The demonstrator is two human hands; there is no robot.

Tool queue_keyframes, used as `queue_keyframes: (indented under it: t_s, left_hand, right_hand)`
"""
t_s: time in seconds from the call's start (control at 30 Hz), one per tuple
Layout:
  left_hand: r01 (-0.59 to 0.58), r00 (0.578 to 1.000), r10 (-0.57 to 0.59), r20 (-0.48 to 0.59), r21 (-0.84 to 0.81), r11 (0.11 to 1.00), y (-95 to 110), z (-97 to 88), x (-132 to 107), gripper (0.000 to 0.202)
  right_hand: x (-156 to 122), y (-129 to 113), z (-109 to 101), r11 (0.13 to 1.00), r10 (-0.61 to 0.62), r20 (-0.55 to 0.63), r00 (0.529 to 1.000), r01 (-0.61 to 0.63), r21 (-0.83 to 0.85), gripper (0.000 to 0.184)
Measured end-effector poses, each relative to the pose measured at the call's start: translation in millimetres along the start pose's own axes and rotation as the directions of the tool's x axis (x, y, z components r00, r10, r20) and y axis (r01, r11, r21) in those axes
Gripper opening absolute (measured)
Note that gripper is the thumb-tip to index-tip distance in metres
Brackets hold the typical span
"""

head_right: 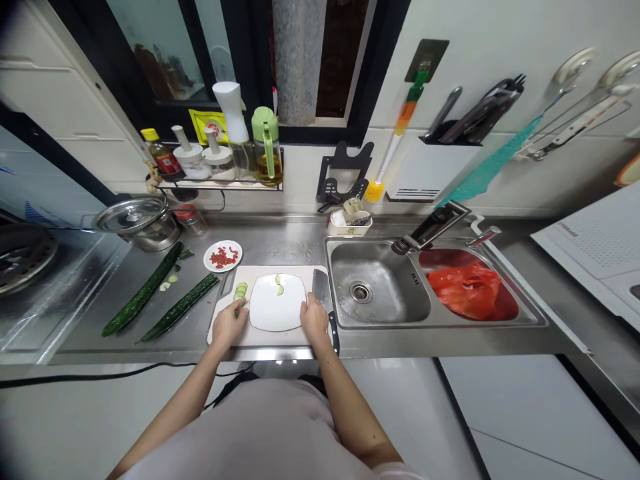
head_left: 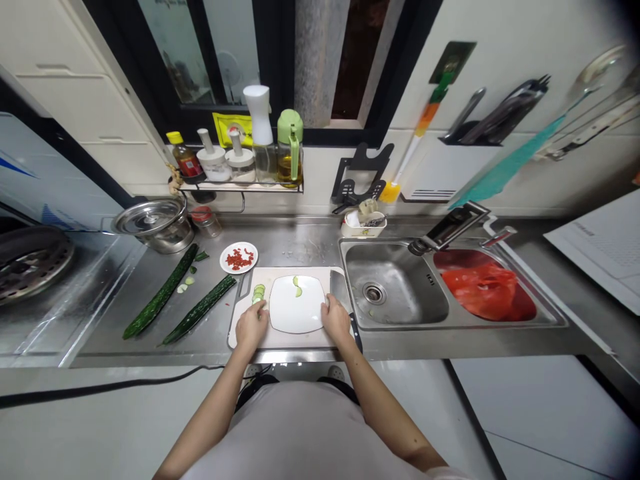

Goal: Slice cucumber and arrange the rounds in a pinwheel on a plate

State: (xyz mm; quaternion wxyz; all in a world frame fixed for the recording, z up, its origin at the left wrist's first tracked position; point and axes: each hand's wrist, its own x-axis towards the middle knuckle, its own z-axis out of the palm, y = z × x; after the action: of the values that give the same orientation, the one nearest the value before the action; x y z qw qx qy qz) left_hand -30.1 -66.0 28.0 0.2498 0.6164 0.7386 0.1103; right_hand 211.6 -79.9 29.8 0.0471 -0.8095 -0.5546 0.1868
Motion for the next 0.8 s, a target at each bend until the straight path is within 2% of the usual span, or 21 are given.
queue_keyframes:
  t_s: [0.2,0.33,0.53,0.8]
  left_hand:
    - [0.086,0.993,-0.089,-0.074,-0.041,0.995,-39.7,-9.8,-0.4,0.033]
    - [0.108,0.991,-0.110,-0.070,-0.032,0.994,-53.8,-8.6,-7.8,0.032]
    - [0.139,0.990,-0.139,-0.007,0.030,0.990,-54.3,1.3,-14.5,0.039]
    - [0.142,0.990,-0.142,-0.014,0.101,0.985,-46.2,3.7,-9.0,0.040]
  right_hand:
    - [0.2,16.7,-4.8,0.996,-0.010,-0.052,0.999,0.015,0.085,0.040]
    - [-2.8,29.2,-1.9,0.982,-0.043,-0.101,0.994,0.061,0.180,0.037]
    - [-5.0,34.5,1.8,0.966,-0.077,-0.155,0.985,0.112,0.233,0.038]
    - [-4.7,31.1,5.1,0.961,-0.119,-0.152,0.981,0.152,0.233,0.037]
